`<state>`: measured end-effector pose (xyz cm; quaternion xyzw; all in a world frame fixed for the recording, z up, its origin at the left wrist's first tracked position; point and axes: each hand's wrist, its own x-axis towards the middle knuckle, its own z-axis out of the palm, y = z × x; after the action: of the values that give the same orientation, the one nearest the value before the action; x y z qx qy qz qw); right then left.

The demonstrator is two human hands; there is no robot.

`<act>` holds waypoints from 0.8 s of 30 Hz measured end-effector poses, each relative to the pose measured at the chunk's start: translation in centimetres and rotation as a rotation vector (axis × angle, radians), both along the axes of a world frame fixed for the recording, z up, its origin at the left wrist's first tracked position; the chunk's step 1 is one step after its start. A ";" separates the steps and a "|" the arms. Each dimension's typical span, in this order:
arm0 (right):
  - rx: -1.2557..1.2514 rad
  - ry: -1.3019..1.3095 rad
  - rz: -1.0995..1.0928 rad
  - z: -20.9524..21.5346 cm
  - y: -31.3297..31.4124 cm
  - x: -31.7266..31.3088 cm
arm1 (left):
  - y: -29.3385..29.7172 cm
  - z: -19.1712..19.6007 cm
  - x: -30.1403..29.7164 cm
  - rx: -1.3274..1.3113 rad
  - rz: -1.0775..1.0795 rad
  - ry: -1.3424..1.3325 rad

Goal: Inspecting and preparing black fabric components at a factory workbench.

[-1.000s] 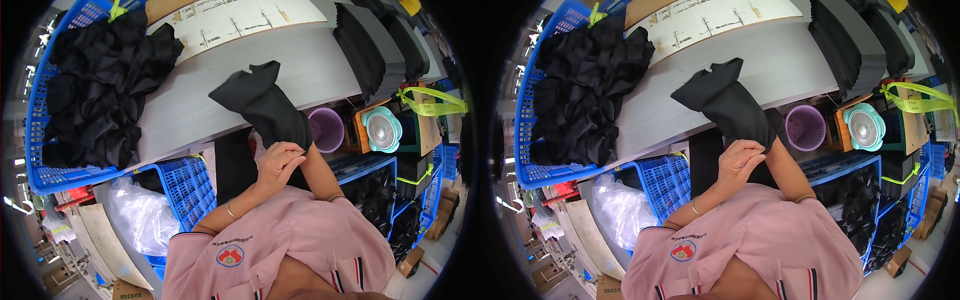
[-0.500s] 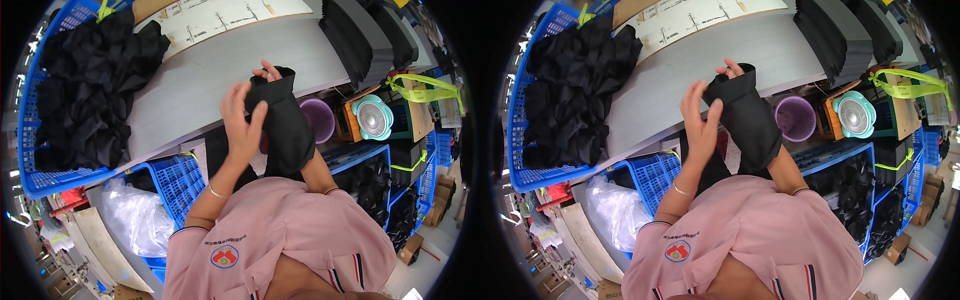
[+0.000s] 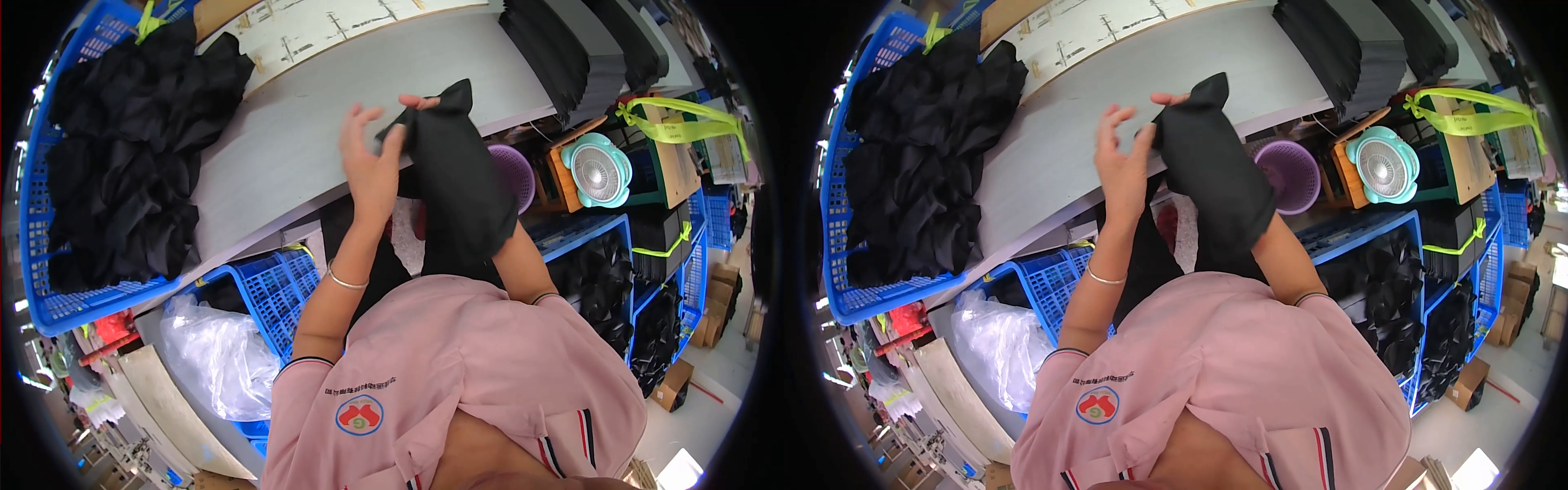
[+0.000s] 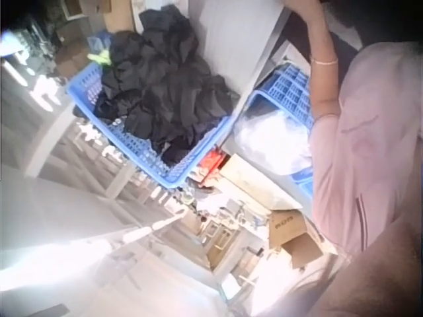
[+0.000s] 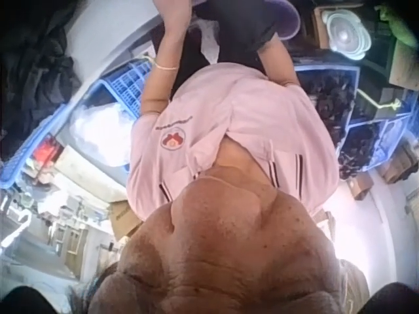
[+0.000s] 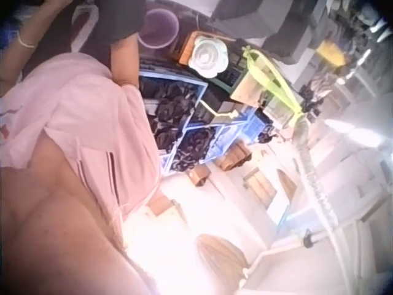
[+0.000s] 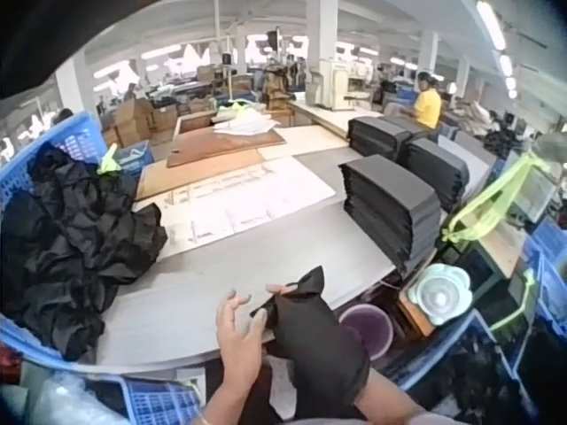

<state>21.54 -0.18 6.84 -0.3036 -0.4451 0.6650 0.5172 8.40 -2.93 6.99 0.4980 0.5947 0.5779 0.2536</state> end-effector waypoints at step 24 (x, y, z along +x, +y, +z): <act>0.245 -0.922 0.209 -1.8 -9.8 1.3 | 5.7 -1.9 -4.3 -0.108 0.059 -0.188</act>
<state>22.80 -9.98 5.06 -0.4570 -0.7310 0.4522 0.2287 4.09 2.82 5.09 0.4094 0.6131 0.5962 0.3178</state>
